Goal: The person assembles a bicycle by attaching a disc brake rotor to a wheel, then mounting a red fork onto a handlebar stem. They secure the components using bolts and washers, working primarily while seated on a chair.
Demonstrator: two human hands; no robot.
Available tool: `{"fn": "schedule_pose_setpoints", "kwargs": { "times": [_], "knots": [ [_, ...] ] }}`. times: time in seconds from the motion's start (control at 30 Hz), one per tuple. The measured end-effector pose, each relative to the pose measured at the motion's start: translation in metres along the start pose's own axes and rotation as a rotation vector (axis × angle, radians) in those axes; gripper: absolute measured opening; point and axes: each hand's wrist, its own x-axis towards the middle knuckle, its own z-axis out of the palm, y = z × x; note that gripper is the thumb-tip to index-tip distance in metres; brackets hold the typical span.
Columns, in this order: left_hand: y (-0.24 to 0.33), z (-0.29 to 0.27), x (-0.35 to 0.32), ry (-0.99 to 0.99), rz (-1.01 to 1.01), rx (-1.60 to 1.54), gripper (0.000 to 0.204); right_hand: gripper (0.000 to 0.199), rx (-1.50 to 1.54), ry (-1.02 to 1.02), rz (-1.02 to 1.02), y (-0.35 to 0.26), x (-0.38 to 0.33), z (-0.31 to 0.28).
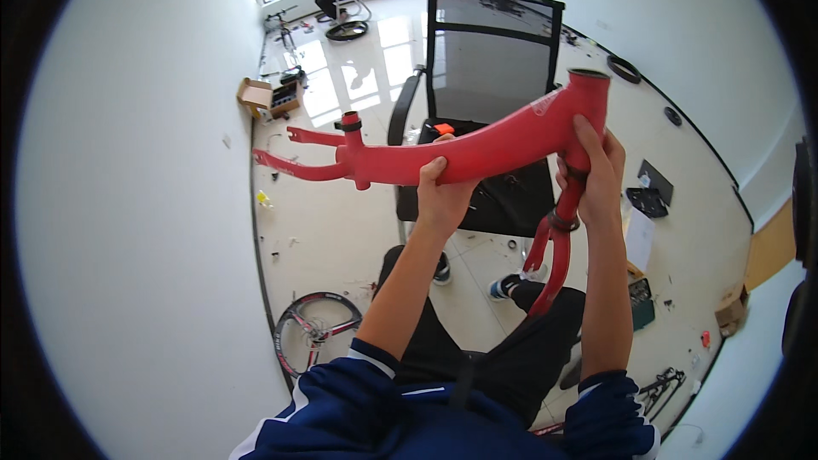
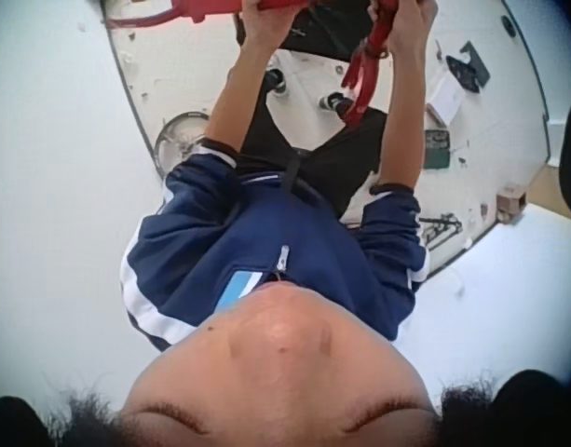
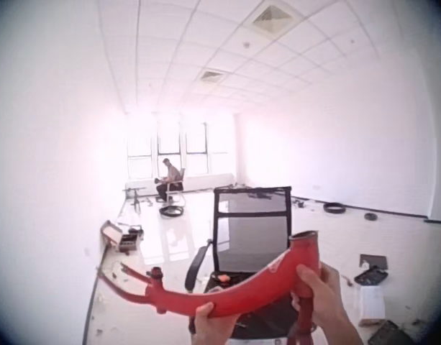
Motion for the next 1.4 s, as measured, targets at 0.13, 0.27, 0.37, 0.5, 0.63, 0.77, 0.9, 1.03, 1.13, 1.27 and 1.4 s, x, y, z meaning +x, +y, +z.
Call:
{"fn": "schedule_pose_setpoints", "kwargs": {
  "times": [0.13,0.27,0.37,0.5,0.63,0.77,0.9,1.03,1.13,1.27,1.4],
  "knots": [
    [-0.017,-0.016,0.001,0.036,-0.148,0.060,0.070,0.032,-0.168,-0.134,-0.072,-0.010,0.021,-0.002],
    [-0.032,-0.017,-0.006,-0.007,-0.234,0.026,0.076,0.034,-0.317,-0.159,-0.101,-0.021,0.030,0.004],
    [-0.039,-0.019,-0.002,-0.058,-0.296,-0.019,0.078,0.037,-0.446,-0.186,-0.126,-0.027,0.043,0.009],
    [-0.047,-0.019,0.012,-0.113,-0.367,-0.013,0.085,0.042,-0.629,-0.282,-0.227,-0.042,0.062,0.025],
    [-0.047,-0.006,0.027,-0.162,-0.403,-0.066,0.091,0.051,-0.835,-0.346,-0.348,-0.063,0.083,0.047],
    [-0.038,-0.004,0.034,-0.010,-0.565,0.020,0.078,0.053,-1.036,-0.431,-0.464,-0.061,0.115,0.072],
    [0.007,0.000,0.026,-0.075,-0.273,0.746,0.042,0.056,-1.199,-0.477,-0.668,-0.030,0.142,0.079],
    [0.043,0.012,0.060,-0.055,0.262,1.145,0.049,0.060,-1.209,-0.471,-0.479,-0.026,0.170,0.084],
    [0.052,0.023,0.104,-0.060,0.432,1.304,0.057,0.060,-1.241,-0.476,-0.520,-0.021,0.184,0.094],
    [0.065,0.045,0.161,0.045,0.200,0.757,0.052,0.058,-1.248,-0.534,-0.698,-0.019,0.193,0.109],
    [0.120,0.064,0.182,0.110,0.415,0.848,0.044,0.060,-1.222,-0.645,-0.685,-0.017,0.177,0.148]
  ]
}}
